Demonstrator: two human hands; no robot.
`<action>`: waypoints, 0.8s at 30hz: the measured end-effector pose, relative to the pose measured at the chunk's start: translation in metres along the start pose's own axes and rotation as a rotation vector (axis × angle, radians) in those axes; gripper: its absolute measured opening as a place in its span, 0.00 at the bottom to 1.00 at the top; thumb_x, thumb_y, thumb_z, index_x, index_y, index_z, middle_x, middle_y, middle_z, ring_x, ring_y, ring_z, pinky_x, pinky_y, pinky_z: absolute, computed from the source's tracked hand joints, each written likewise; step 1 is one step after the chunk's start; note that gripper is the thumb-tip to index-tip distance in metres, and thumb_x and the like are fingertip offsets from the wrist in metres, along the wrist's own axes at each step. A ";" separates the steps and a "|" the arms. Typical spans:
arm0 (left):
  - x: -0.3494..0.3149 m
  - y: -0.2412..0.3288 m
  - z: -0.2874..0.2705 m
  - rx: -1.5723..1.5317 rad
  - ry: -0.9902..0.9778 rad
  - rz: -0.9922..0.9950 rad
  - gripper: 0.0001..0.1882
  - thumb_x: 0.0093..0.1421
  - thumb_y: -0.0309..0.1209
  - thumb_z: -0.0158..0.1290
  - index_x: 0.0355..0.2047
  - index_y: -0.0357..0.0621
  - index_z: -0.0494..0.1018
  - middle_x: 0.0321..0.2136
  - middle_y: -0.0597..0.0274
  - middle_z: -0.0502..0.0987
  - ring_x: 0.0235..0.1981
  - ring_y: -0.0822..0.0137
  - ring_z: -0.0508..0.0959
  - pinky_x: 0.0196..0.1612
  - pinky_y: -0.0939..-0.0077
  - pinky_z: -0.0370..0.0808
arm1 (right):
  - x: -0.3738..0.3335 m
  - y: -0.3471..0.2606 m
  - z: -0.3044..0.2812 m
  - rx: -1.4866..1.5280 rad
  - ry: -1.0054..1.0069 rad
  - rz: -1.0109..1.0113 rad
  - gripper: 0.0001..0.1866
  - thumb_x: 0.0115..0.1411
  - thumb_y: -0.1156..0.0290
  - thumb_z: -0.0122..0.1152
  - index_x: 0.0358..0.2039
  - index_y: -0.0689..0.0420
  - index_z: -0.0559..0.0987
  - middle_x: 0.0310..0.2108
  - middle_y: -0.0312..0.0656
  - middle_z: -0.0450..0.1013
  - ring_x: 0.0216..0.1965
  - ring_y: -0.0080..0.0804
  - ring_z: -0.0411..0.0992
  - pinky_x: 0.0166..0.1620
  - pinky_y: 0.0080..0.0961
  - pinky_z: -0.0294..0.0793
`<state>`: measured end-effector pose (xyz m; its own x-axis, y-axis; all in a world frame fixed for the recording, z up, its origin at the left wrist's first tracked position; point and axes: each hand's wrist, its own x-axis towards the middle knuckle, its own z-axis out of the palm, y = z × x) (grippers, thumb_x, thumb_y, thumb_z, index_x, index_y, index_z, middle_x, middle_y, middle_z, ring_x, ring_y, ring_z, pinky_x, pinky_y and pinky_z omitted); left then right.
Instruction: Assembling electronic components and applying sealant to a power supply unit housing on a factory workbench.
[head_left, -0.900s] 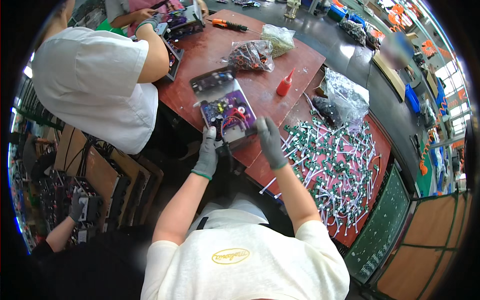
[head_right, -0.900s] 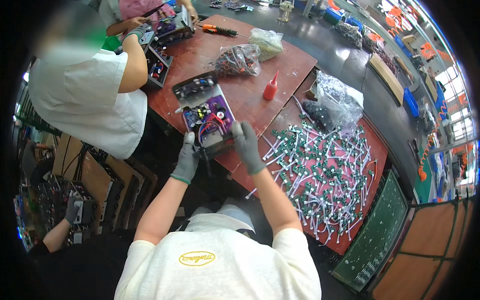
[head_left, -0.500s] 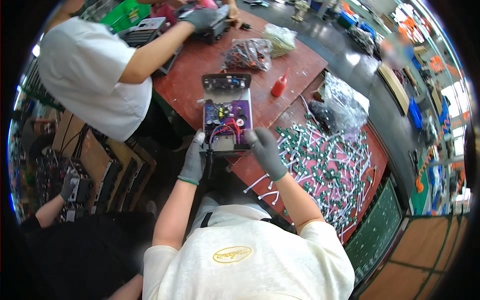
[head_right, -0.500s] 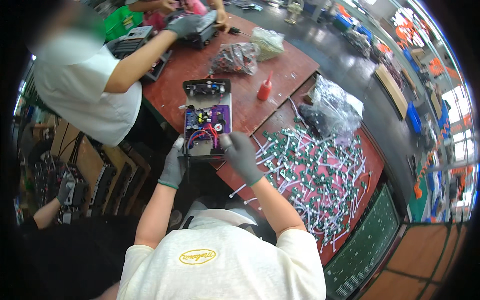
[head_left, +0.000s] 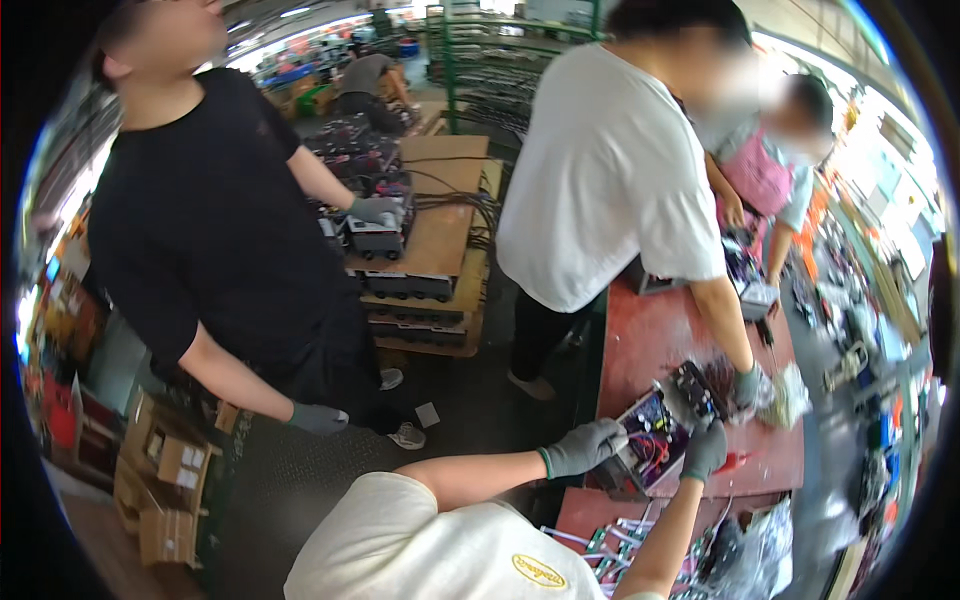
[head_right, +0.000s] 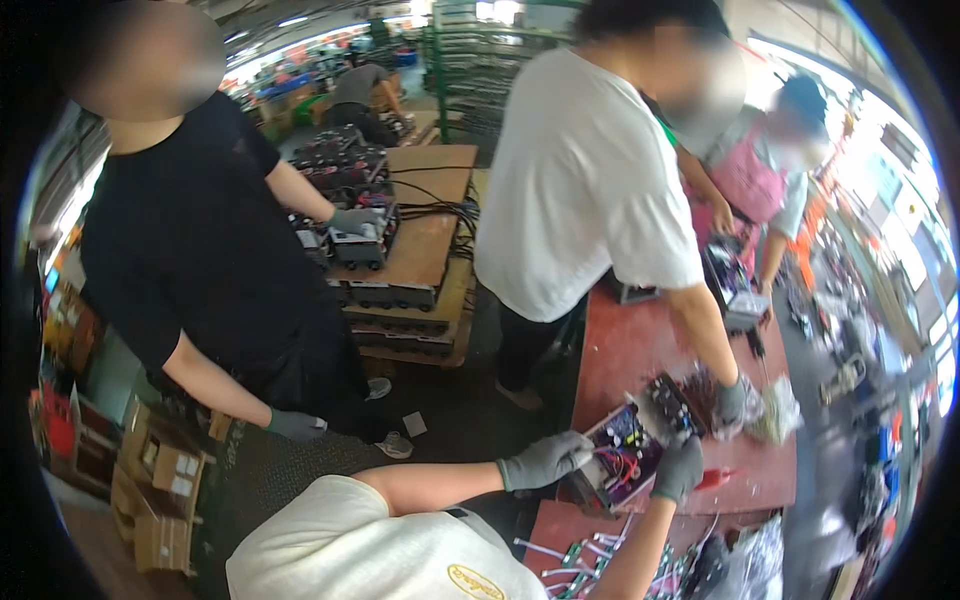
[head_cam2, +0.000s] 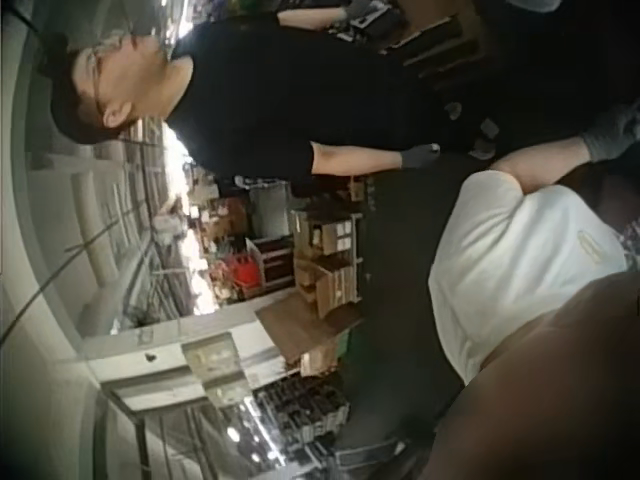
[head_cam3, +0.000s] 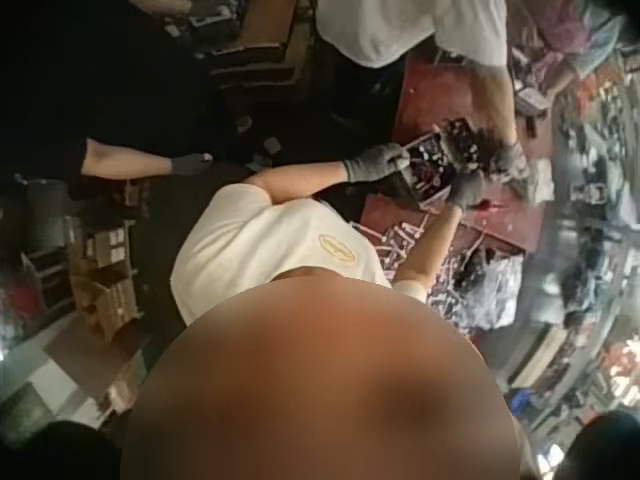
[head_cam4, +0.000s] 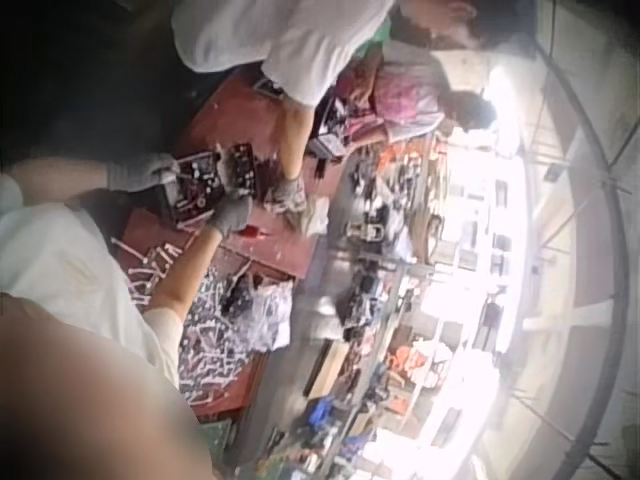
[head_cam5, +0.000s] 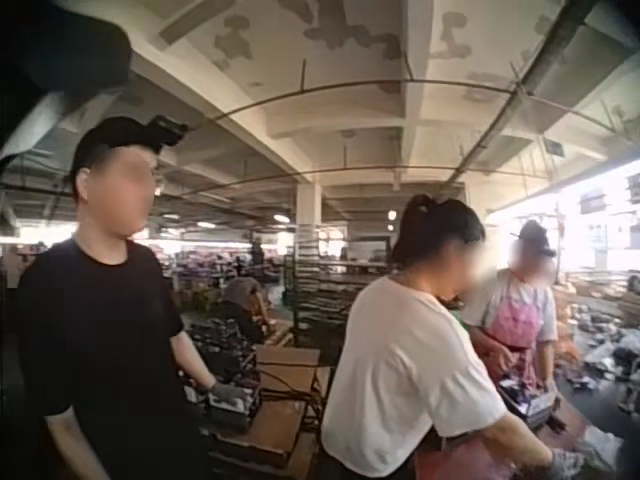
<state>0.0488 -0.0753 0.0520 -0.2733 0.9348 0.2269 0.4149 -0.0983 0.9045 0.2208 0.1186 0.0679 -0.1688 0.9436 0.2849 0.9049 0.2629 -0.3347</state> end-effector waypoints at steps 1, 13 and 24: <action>0.001 -0.001 0.002 -0.012 0.009 0.022 0.14 0.64 0.38 0.46 0.39 0.40 0.70 0.38 0.51 0.72 0.42 0.51 0.73 0.46 0.65 0.69 | 0.003 0.000 0.003 -0.036 -0.014 0.011 0.21 0.62 0.54 0.43 0.28 0.59 0.74 0.27 0.56 0.73 0.31 0.58 0.72 0.32 0.50 0.68; -0.001 -0.014 -0.002 0.035 -0.014 0.101 0.12 0.61 0.33 0.47 0.41 0.40 0.72 0.40 0.50 0.73 0.43 0.52 0.74 0.48 0.65 0.70 | 0.012 0.015 -0.010 0.087 0.489 -0.291 0.35 0.42 0.56 0.70 0.46 0.64 0.69 0.35 0.50 0.73 0.38 0.48 0.72 0.41 0.40 0.70; 0.004 -0.014 -0.004 -0.008 -0.066 0.091 0.12 0.66 0.32 0.42 0.45 0.39 0.70 0.42 0.51 0.73 0.46 0.56 0.73 0.52 0.68 0.68 | 0.043 0.026 -0.009 0.123 -0.017 -0.410 0.16 0.47 0.65 0.60 0.35 0.58 0.71 0.31 0.49 0.72 0.35 0.49 0.72 0.37 0.43 0.72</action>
<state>0.0387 -0.0717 0.0420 -0.1772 0.9421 0.2847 0.4288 -0.1865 0.8839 0.2407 0.1640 0.0790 -0.5120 0.7589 0.4024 0.7083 0.6380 -0.3021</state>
